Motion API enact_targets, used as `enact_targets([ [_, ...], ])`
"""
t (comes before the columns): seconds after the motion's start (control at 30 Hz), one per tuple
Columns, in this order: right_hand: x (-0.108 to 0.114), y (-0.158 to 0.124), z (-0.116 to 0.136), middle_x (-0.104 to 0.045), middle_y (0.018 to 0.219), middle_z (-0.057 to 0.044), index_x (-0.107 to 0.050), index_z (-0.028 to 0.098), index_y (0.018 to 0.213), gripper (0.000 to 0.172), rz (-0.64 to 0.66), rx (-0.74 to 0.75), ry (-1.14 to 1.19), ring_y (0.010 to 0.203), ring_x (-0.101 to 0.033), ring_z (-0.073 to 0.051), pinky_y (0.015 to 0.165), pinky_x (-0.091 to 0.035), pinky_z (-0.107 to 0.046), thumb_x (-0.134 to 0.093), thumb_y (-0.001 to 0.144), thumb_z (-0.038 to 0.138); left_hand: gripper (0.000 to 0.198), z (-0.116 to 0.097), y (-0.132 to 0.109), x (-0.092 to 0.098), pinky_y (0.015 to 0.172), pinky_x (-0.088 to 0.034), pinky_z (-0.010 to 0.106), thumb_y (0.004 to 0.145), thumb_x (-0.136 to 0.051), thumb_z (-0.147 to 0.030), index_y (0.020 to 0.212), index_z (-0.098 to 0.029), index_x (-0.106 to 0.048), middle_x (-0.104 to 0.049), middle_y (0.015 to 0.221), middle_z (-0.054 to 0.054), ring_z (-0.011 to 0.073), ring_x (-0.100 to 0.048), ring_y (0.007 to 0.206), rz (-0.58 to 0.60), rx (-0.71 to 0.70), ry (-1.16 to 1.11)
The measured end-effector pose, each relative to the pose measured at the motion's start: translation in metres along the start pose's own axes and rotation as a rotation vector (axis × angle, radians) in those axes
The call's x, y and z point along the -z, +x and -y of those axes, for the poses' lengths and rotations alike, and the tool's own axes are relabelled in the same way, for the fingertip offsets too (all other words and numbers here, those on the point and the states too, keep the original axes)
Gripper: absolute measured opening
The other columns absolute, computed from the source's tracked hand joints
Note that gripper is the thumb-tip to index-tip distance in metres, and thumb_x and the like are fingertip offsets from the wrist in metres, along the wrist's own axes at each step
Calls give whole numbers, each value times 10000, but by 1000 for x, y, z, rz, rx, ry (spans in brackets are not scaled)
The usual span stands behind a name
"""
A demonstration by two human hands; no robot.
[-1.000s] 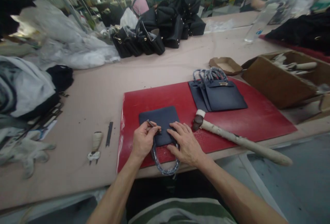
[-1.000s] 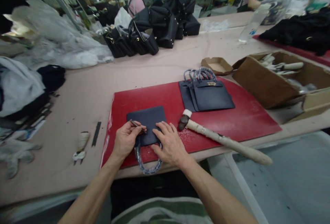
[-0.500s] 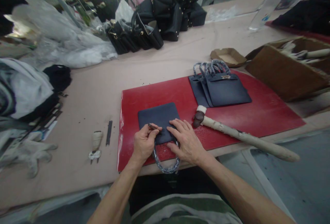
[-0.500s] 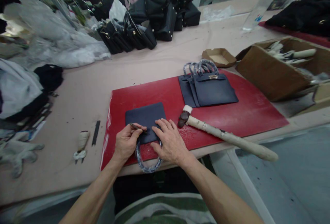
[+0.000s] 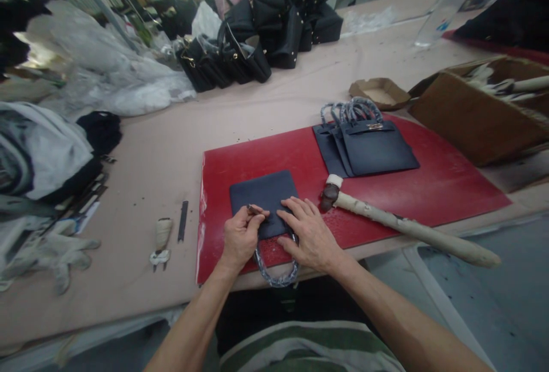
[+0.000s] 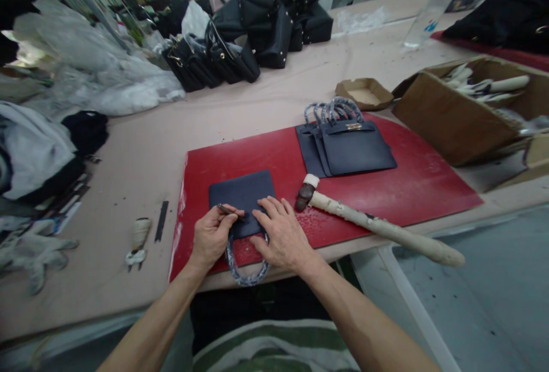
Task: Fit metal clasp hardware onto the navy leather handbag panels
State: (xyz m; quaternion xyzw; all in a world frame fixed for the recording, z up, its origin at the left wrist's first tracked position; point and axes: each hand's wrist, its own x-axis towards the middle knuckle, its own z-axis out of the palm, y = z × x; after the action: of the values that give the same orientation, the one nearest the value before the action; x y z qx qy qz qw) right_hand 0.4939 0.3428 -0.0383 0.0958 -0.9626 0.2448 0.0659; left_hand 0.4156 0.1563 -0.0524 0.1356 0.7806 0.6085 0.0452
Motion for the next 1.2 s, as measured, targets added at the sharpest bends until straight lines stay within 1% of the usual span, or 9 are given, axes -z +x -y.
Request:
enact_targets([
  [0.27, -4, -1, -5, -482, 1497, -149, -598, 150, 1342, 525, -34, 26, 33, 1416, -375, -357, 1211, -268, -586, -727, 871, 341, 77, 1, 0, -2, 753, -582, 181, 898, -613, -246, 919, -200, -671, -797, 878, 1, 109, -747, 796, 1, -100, 97],
  [0.4, -6, -4, -13, -574, 1377, -151, -607, 145, 1266, 381, -216, 103, 221, 1316, -490, -316, 1138, -386, -555, -661, 921, 296, 86, 1, 0, -2, 755, -571, 184, 916, -582, -232, 928, -207, -663, -785, 866, -4, 111, -744, 806, 30, -150, 137],
  [0.5, 8, -10, -21, -622, 1258, -148, -607, 141, 1208, 261, -392, 75, 260, 1208, -563, -262, 1043, -482, -454, -568, 958, 208, 90, 2, 0, -2, 778, -567, 199, 925, -574, -232, 942, -211, -660, -778, 880, 1, 120, -743, 831, 61, -182, 185],
  [0.63, 48, -28, -46, -659, 1130, -117, -639, 153, 1114, 181, -473, -5, -19, 1072, -599, -261, 964, -491, -424, -536, 966, 169, 100, 5, -1, -3, 809, -555, 215, 940, -555, -225, 952, -216, -653, -776, 912, 8, 126, -740, 856, 90, -262, 255],
  [0.7, 67, -41, -64, -632, 1198, -150, -631, 123, 1152, 225, -406, -99, -230, 1101, -574, -304, 954, -476, -445, -563, 943, 172, 108, 7, -1, -3, 806, -551, 218, 948, -550, -236, 947, -215, -656, -776, 920, 15, 131, -741, 860, 98, -291, 273],
  [0.8, 84, -64, -87, -607, 1153, -175, -612, 91, 1180, 276, -141, -290, -549, 1010, -568, -332, 830, -466, -427, -613, 938, 226, 119, 8, -1, -2, 780, -548, 220, 950, -552, -252, 936, -214, -664, -775, 907, 16, 138, -744, 845, 110, -309, 281],
  [0.93, 83, -89, -96, -588, 963, -143, -607, 103, 1088, 190, 73, -302, -740, 863, -543, -302, 742, -390, -383, -476, 1022, 222, 133, 9, 1, -1, 770, -555, 235, 947, -555, -273, 928, -215, -672, -779, 895, 17, 151, -748, 832, 114, -330, 275],
  [1.07, 81, -92, -90, -588, 855, -122, -564, 125, 971, 222, 41, -354, -547, 751, -545, -255, 668, -336, -345, -362, 1031, 194, 144, 12, 2, -3, 751, -553, 239, 952, -546, -285, 926, -216, -670, -775, 872, 12, 150, -748, 808, 109, -345, 267],
  [1.2, 110, -67, -50, -519, 652, -6, -476, 200, 865, 291, -37, -478, -177, 560, -502, -182, 549, -292, -292, -300, 1063, 320, 146, 12, 2, -4, 734, -544, 236, 956, -533, -265, 912, -216, -663, -772, 875, 16, 149, -743, 807, 125, -349, 266],
])
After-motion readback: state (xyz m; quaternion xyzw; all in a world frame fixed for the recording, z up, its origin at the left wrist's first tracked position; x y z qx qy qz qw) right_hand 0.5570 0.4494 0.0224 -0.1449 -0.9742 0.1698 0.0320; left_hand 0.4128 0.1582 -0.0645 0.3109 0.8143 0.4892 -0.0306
